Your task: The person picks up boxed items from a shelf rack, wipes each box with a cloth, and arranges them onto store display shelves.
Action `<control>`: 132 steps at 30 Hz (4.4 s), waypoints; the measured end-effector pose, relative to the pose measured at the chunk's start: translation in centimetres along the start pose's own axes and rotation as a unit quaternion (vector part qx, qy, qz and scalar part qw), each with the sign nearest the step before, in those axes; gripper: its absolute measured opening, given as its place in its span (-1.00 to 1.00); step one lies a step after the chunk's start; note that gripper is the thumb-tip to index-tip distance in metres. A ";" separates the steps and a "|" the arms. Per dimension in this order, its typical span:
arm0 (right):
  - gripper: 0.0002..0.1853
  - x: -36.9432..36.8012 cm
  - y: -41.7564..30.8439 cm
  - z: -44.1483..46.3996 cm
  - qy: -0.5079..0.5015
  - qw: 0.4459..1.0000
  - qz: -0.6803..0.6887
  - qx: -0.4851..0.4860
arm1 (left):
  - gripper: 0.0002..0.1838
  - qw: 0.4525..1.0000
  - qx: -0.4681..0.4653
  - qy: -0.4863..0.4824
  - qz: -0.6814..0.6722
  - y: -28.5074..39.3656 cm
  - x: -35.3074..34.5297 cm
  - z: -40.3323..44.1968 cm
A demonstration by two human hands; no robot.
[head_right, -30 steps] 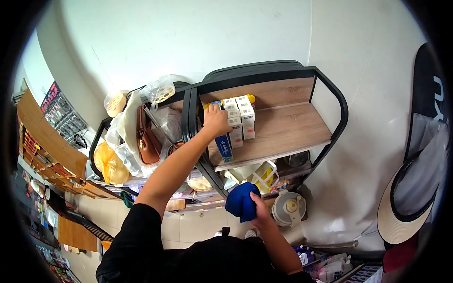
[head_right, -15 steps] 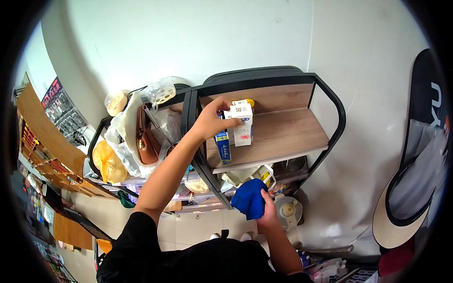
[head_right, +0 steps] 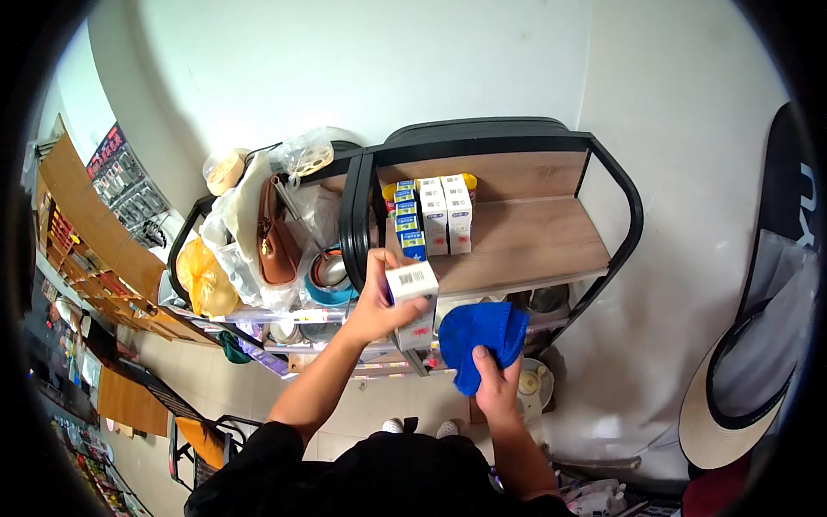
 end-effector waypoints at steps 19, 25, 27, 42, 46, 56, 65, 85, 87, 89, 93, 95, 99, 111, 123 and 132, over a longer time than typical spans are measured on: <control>-0.61 -15.3 -5.6 -6.5 -0.229 0.708 -0.514 0.427 | -0.14 0.945 -0.117 -0.087 0.291 3.7 5.0 -9.3; -0.66 -19.2 -3.9 -10.7 -0.198 0.705 -0.506 0.456 | -0.25 0.963 -0.117 -0.079 0.231 6.3 9.2 -12.4; -0.66 -19.4 -3.1 -11.6 -0.151 0.696 -0.522 0.469 | -0.24 0.961 -0.156 -0.077 0.214 7.5 10.0 -13.4; -0.63 -20.8 -3.1 -18.4 -0.067 0.713 -0.575 0.395 | -0.32 0.982 -0.112 -0.119 0.097 9.7 12.6 -18.5; -0.60 -20.9 -4.0 -19.9 -0.052 0.679 -0.596 0.425 | -0.29 0.970 -0.138 -0.126 0.159 10.9 12.2 -19.2; -0.61 -19.4 -7.5 -25.9 -0.159 0.629 -0.582 0.491 | -0.11 0.948 -0.126 -0.188 0.224 12.1 7.1 -22.6; -0.67 -8.5 -11.2 -25.6 0.026 0.870 -0.393 0.295 | -0.27 0.987 0.072 -0.138 -0.049 10.3 -0.7 -27.5; -0.60 -4.7 -10.7 -42.7 -0.261 0.774 -0.461 0.346 | -0.42 0.872 0.334 0.222 -0.282 16.8 -2.2 -35.7; -0.61 -4.8 -10.7 -43.6 -0.251 0.776 -0.459 0.353 | -0.43 0.870 0.346 0.211 -0.281 17.4 -2.3 -36.6; -0.61 -5.4 -10.9 -43.8 -0.240 0.769 -0.468 0.363 | -0.42 0.865 0.346 0.211 -0.295 16.4 -1.9 -37.5; -0.60 -7.6 -11.5 -43.2 -0.239 0.764 -0.464 0.379 | -0.39 0.873 0.343 0.209 -0.278 18.0 -2.8 -39.2; -0.60 -9.3 -11.8 -42.6 -0.211 0.757 -0.475 0.396 | -0.37 0.893 0.321 0.176 -0.262 17.9 -3.1 -40.4; -0.49 -12.5 -13.1 -41.3 -0.186 0.769 -0.469 0.393 | -0.28 0.871 0.365 0.150 -0.292 19.3 -3.4 -42.9; -0.62 -14.0 -10.5 -56.9 -0.242 0.749 -0.510 0.346 | -0.40 0.876 0.332 0.152 -0.316 22.6 4.9 -48.3; -0.58 -13.6 -8.4 -67.2 0.032 0.913 -0.373 0.161 | -0.24 0.857 0.384 0.091 -0.332 23.4 2.5 -54.8; -0.60 -14.8 -12.6 -72.3 -0.088 0.772 -0.544 0.317 | -0.48 0.832 0.393 0.031 -0.390 24.7 -1.1 -60.0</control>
Point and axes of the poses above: each hand's wrist, its own z-axis towards the middle knuckle, its own x-axis out of the back of the hand, y = z × x, the point moved 4 cm from there along z, towards the middle knuckle, and after that the axes turned 7 degrees about y, right-handed, at the moved point
